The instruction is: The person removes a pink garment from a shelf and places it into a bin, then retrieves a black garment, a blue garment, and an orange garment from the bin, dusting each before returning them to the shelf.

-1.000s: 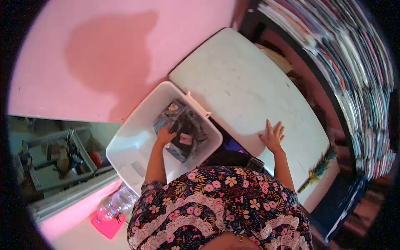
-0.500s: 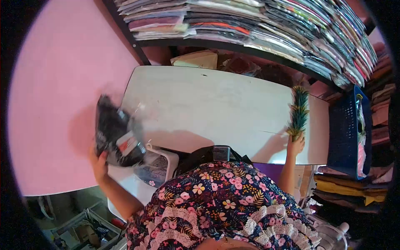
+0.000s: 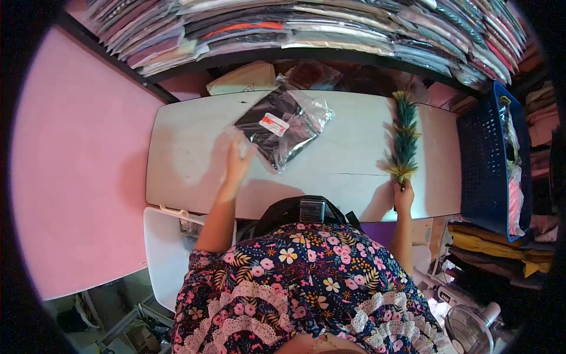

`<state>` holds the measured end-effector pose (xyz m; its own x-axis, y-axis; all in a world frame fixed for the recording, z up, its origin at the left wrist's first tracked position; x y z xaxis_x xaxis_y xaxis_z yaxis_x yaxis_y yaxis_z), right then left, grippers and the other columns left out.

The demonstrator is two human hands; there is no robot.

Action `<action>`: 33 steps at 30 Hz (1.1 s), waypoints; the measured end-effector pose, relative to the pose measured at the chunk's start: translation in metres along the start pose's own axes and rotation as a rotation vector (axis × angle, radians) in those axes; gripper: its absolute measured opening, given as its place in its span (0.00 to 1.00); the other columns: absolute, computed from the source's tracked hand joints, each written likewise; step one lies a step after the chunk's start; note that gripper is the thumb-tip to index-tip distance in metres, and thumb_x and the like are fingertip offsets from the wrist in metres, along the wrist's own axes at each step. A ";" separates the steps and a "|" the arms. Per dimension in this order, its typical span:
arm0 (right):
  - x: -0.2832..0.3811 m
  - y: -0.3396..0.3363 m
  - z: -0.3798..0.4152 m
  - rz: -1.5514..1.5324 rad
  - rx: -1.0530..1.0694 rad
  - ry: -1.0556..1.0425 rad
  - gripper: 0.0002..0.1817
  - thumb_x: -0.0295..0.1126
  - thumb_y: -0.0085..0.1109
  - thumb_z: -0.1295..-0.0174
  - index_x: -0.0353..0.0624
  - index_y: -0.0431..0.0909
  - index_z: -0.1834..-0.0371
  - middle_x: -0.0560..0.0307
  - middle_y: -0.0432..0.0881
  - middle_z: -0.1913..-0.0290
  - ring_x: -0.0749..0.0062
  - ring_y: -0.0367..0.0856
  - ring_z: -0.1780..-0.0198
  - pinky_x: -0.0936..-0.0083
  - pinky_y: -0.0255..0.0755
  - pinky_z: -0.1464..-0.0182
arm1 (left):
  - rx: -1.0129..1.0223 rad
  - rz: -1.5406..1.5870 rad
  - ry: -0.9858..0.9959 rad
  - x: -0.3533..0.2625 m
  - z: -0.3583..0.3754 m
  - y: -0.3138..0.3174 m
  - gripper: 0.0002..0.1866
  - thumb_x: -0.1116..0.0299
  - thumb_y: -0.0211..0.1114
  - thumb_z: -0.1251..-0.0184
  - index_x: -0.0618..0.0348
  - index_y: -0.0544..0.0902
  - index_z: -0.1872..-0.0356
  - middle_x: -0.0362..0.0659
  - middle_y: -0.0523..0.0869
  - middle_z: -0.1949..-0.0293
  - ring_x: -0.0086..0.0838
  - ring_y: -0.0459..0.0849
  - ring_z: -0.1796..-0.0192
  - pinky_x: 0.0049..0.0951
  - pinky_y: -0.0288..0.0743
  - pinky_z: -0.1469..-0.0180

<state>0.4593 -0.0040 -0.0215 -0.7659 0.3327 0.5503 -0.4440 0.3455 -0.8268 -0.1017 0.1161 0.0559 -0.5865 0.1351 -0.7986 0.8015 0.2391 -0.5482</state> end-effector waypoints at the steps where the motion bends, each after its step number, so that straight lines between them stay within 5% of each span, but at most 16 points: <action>1: 0.001 -0.001 0.003 -0.011 -0.050 -0.016 0.21 0.32 0.57 0.41 0.35 0.71 0.44 0.46 0.81 0.69 0.53 0.80 0.70 0.65 0.74 0.64 | 0.031 -0.066 0.042 -0.016 0.012 0.011 0.40 0.62 0.72 0.47 0.62 0.62 0.35 0.55 0.72 0.41 0.42 0.71 0.39 0.37 0.66 0.40; 2: 0.010 -0.004 0.006 -0.008 -0.041 -0.017 0.21 0.32 0.57 0.41 0.35 0.71 0.44 0.46 0.81 0.69 0.53 0.80 0.70 0.65 0.74 0.64 | 0.061 -0.133 0.081 -0.032 0.023 0.018 0.42 0.60 0.75 0.51 0.62 0.62 0.36 0.54 0.72 0.41 0.43 0.72 0.40 0.37 0.67 0.42; 4: 0.027 -0.003 0.018 -0.447 0.125 0.322 0.19 0.30 0.52 0.37 0.35 0.70 0.44 0.53 0.80 0.71 0.70 0.75 0.78 0.73 0.70 0.74 | 0.082 -0.142 0.037 -0.038 0.041 0.025 0.45 0.60 0.76 0.53 0.62 0.61 0.35 0.53 0.73 0.43 0.42 0.73 0.43 0.37 0.68 0.44; 5: 0.039 -0.003 0.023 -0.421 0.097 0.237 0.19 0.30 0.49 0.34 0.36 0.68 0.42 0.58 0.76 0.73 0.81 0.68 0.81 0.79 0.65 0.80 | 0.101 -0.148 0.005 -0.041 0.045 0.028 0.47 0.59 0.78 0.56 0.61 0.60 0.35 0.52 0.74 0.44 0.41 0.74 0.45 0.38 0.69 0.47; 6: 0.055 -0.003 0.031 -0.417 0.121 0.204 0.19 0.29 0.49 0.35 0.35 0.69 0.42 0.53 0.79 0.72 0.72 0.74 0.76 0.74 0.69 0.72 | 0.027 -0.100 0.017 -0.047 0.047 0.027 0.37 0.62 0.76 0.52 0.64 0.69 0.41 0.49 0.80 0.55 0.34 0.78 0.55 0.32 0.72 0.53; 7: 0.073 -0.005 0.037 -0.415 0.145 0.165 0.18 0.27 0.50 0.36 0.35 0.69 0.42 0.47 0.81 0.70 0.64 0.79 0.71 0.69 0.73 0.65 | 0.022 -0.103 0.007 -0.038 0.049 0.031 0.37 0.62 0.76 0.52 0.64 0.69 0.41 0.49 0.80 0.55 0.34 0.78 0.55 0.32 0.72 0.53; 9: 0.112 0.001 0.053 -0.377 0.349 0.048 0.20 0.28 0.50 0.36 0.37 0.68 0.40 0.43 0.82 0.64 0.56 0.82 0.66 0.66 0.74 0.61 | 0.103 0.260 -0.358 0.008 0.052 0.048 0.21 0.67 0.71 0.45 0.64 0.77 0.52 0.43 0.82 0.66 0.26 0.79 0.66 0.25 0.73 0.62; 12: 0.181 0.001 0.073 -0.334 0.433 -0.469 0.23 0.29 0.52 0.38 0.43 0.67 0.38 0.40 0.79 0.52 0.43 0.80 0.57 0.58 0.75 0.57 | -0.055 0.535 -0.428 0.027 0.057 0.031 0.08 0.73 0.63 0.37 0.63 0.80 0.58 0.38 0.83 0.67 0.18 0.78 0.68 0.20 0.73 0.65; 15: 0.209 0.017 0.070 -0.044 0.704 -0.355 0.22 0.30 0.53 0.38 0.47 0.67 0.39 0.41 0.80 0.54 0.42 0.80 0.59 0.57 0.76 0.58 | -0.104 0.652 -0.647 0.044 0.064 0.020 0.09 0.76 0.62 0.37 0.61 0.79 0.56 0.40 0.83 0.64 0.20 0.79 0.66 0.21 0.74 0.65; 19: 0.219 0.032 0.057 -0.242 0.484 -0.226 0.21 0.31 0.54 0.39 0.47 0.68 0.41 0.42 0.81 0.56 0.42 0.80 0.60 0.58 0.76 0.59 | -0.121 0.758 -0.661 0.042 0.065 0.018 0.11 0.77 0.61 0.36 0.61 0.78 0.53 0.40 0.82 0.65 0.21 0.79 0.67 0.22 0.74 0.65; 22: 0.240 0.027 0.072 -0.358 0.558 -0.668 0.19 0.31 0.55 0.39 0.47 0.71 0.43 0.43 0.81 0.56 0.44 0.81 0.61 0.59 0.76 0.60 | -0.188 0.822 -0.654 0.047 0.061 0.020 0.06 0.77 0.61 0.37 0.61 0.78 0.60 0.39 0.83 0.68 0.21 0.79 0.70 0.20 0.72 0.69; 25: 0.236 0.033 0.073 -0.105 0.677 -0.625 0.19 0.31 0.55 0.39 0.46 0.71 0.44 0.43 0.81 0.57 0.45 0.81 0.61 0.59 0.77 0.61 | -0.213 0.629 -0.625 0.053 0.059 0.004 0.09 0.79 0.61 0.38 0.59 0.77 0.58 0.40 0.83 0.66 0.22 0.80 0.70 0.21 0.74 0.69; 29: 0.236 0.032 0.046 -0.308 0.443 -0.391 0.19 0.34 0.55 0.39 0.52 0.72 0.44 0.44 0.82 0.58 0.44 0.81 0.65 0.57 0.77 0.63 | -0.293 0.540 -0.569 0.075 0.059 -0.013 0.10 0.80 0.58 0.38 0.58 0.76 0.56 0.40 0.83 0.62 0.21 0.79 0.66 0.20 0.74 0.65; 31: 0.241 0.030 0.046 -0.372 0.463 -0.396 0.18 0.35 0.55 0.39 0.55 0.72 0.44 0.45 0.82 0.58 0.45 0.81 0.66 0.57 0.76 0.64 | -0.562 0.469 -0.318 0.062 0.055 -0.040 0.10 0.81 0.57 0.38 0.59 0.76 0.56 0.42 0.82 0.59 0.21 0.79 0.62 0.21 0.74 0.63; 33: 0.253 0.030 0.063 -0.200 0.620 -0.709 0.19 0.35 0.55 0.39 0.55 0.72 0.44 0.46 0.82 0.59 0.46 0.81 0.67 0.57 0.76 0.65 | -0.551 0.257 -0.269 0.025 0.065 -0.051 0.11 0.79 0.57 0.38 0.60 0.76 0.55 0.43 0.82 0.57 0.25 0.79 0.60 0.25 0.75 0.59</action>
<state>0.2231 0.0350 0.0859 -0.6620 -0.3601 0.6574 -0.6081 -0.2547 -0.7519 -0.1498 0.0450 0.0473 -0.2774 0.0255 -0.9604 0.6930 0.6977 -0.1817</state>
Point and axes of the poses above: each hand's wrist, its own z-axis away from the middle knuckle, its own y-axis out of the palm, x = y × z, the point moved 6 cm from there along -z, towards the middle knuckle
